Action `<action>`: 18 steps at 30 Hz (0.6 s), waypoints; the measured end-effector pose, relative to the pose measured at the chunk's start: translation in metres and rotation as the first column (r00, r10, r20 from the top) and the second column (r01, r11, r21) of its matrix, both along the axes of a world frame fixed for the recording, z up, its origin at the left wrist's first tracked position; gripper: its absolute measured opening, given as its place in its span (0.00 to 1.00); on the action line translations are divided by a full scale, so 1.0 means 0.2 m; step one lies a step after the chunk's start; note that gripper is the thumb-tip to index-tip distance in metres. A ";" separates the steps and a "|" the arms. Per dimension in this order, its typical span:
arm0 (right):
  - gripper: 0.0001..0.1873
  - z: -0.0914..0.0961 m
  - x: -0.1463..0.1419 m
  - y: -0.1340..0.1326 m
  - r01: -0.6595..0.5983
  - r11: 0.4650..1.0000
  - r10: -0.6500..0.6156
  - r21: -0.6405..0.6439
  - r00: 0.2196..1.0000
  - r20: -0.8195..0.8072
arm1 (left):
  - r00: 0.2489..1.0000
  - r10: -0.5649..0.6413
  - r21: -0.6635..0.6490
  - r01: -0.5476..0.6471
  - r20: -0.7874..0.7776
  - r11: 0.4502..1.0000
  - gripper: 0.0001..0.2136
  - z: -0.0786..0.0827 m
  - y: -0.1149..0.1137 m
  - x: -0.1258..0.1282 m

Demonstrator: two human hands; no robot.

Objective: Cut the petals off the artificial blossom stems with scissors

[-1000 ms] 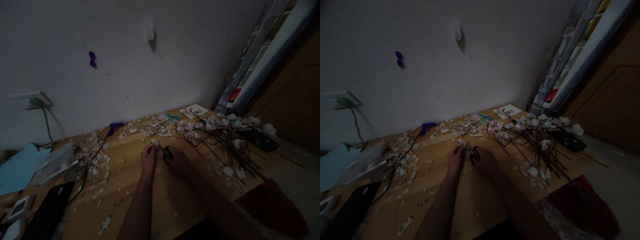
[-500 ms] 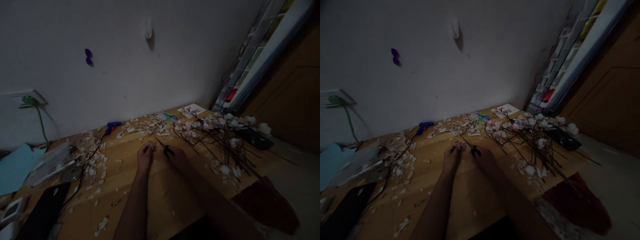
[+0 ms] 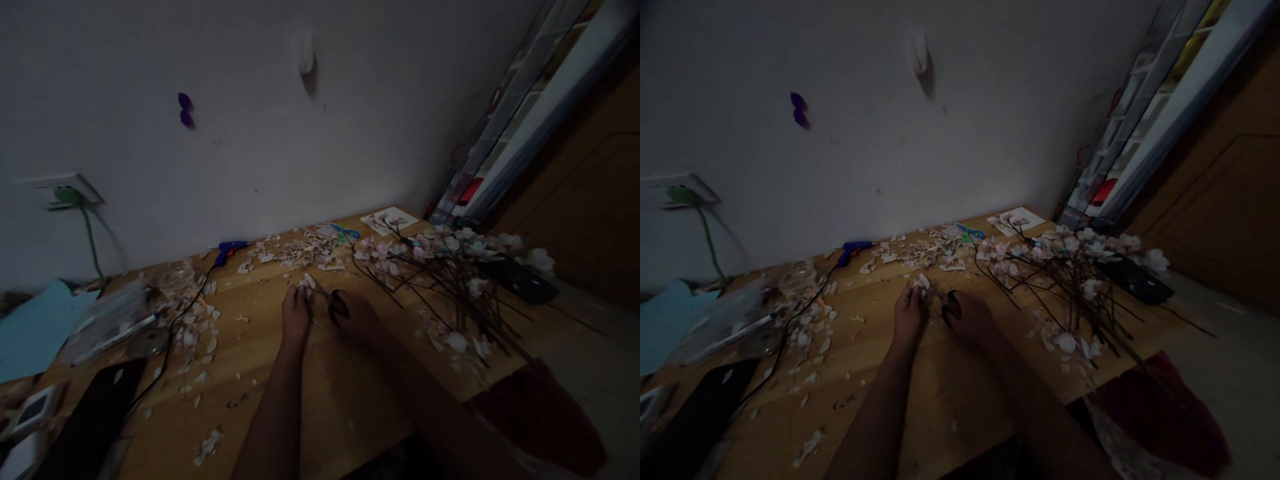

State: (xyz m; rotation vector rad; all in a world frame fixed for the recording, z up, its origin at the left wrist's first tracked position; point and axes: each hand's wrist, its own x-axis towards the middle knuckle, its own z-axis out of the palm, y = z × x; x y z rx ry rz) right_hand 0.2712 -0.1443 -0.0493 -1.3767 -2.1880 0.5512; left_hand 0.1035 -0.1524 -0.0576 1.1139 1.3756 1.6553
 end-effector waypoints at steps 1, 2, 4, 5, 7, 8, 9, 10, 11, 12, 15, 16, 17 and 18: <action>0.11 -0.01 0.00 0.00 -0.007 1.000 0.007 -0.012 1.000 -0.012 | 0.999 -0.013 -0.012 0.012 -0.051 1.000 0.09 0.00 -0.01 0.00; 0.10 -0.01 0.01 0.01 -0.011 0.999 0.009 -0.034 0.999 -0.038 | 0.995 -0.030 -0.024 0.028 -0.091 0.999 0.08 0.00 -0.01 0.01; 0.09 -0.03 0.02 0.02 -0.004 0.996 -0.007 -0.091 0.993 -0.115 | 0.986 -0.057 -0.040 0.051 -0.157 0.998 0.07 0.01 -0.02 0.02; 0.10 -0.04 0.03 0.02 0.015 0.994 -0.034 -0.112 0.985 -0.167 | 0.980 -0.061 -0.044 0.054 -0.190 0.998 0.07 0.01 -0.02 0.03; 0.10 -0.04 0.04 0.02 0.096 0.988 -0.129 -0.118 0.942 -0.311 | 0.966 -0.047 -0.047 0.037 -0.253 0.998 0.08 0.01 -0.03 0.03; 0.10 -0.04 0.04 0.02 0.163 0.981 -0.191 -0.102 0.893 -0.407 | 0.959 -0.031 -0.043 0.020 -0.282 0.999 0.09 0.01 -0.03 0.03; 0.10 -0.04 0.05 0.01 0.236 0.968 -0.243 -0.081 0.824 -0.511 | 0.951 -0.009 -0.033 -0.001 -0.310 0.999 0.09 0.01 -0.03 0.03; 0.10 -0.03 0.05 0.01 0.310 0.949 -0.279 -0.057 0.742 -0.609 | 0.940 0.005 -0.018 -0.012 -0.342 1.000 0.09 0.01 -0.03 0.03; 0.10 -0.02 0.05 0.00 0.378 0.925 -0.298 -0.037 0.662 -0.688 | 0.924 0.014 -0.002 -0.016 -0.382 1.000 0.08 0.01 -0.04 0.03; 0.10 -0.01 0.06 -0.02 0.429 0.903 -0.298 -0.015 0.602 -0.741 | 0.900 0.016 0.010 -0.013 -0.435 1.000 0.08 0.01 -0.04 0.03; 0.13 0.02 0.06 -0.07 0.456 0.888 -0.254 0.063 0.600 -0.759 | 0.797 0.030 -0.021 -0.053 -0.603 0.998 0.14 0.01 -0.06 0.03; 0.15 0.03 0.07 -0.09 0.424 0.900 -0.222 0.098 0.641 -0.735 | 0.770 0.032 -0.046 -0.080 -0.638 0.996 0.17 0.01 -0.07 0.03; 0.17 0.04 0.07 -0.11 0.370 0.920 -0.176 0.127 0.681 -0.711 | 0.750 0.009 -0.072 -0.075 -0.661 0.995 0.19 0.01 -0.08 0.04; 0.18 0.05 0.06 -0.12 0.312 0.941 -0.137 0.132 0.707 -0.694 | 0.738 -0.058 -0.100 -0.012 -0.672 0.995 0.20 0.02 -0.09 0.05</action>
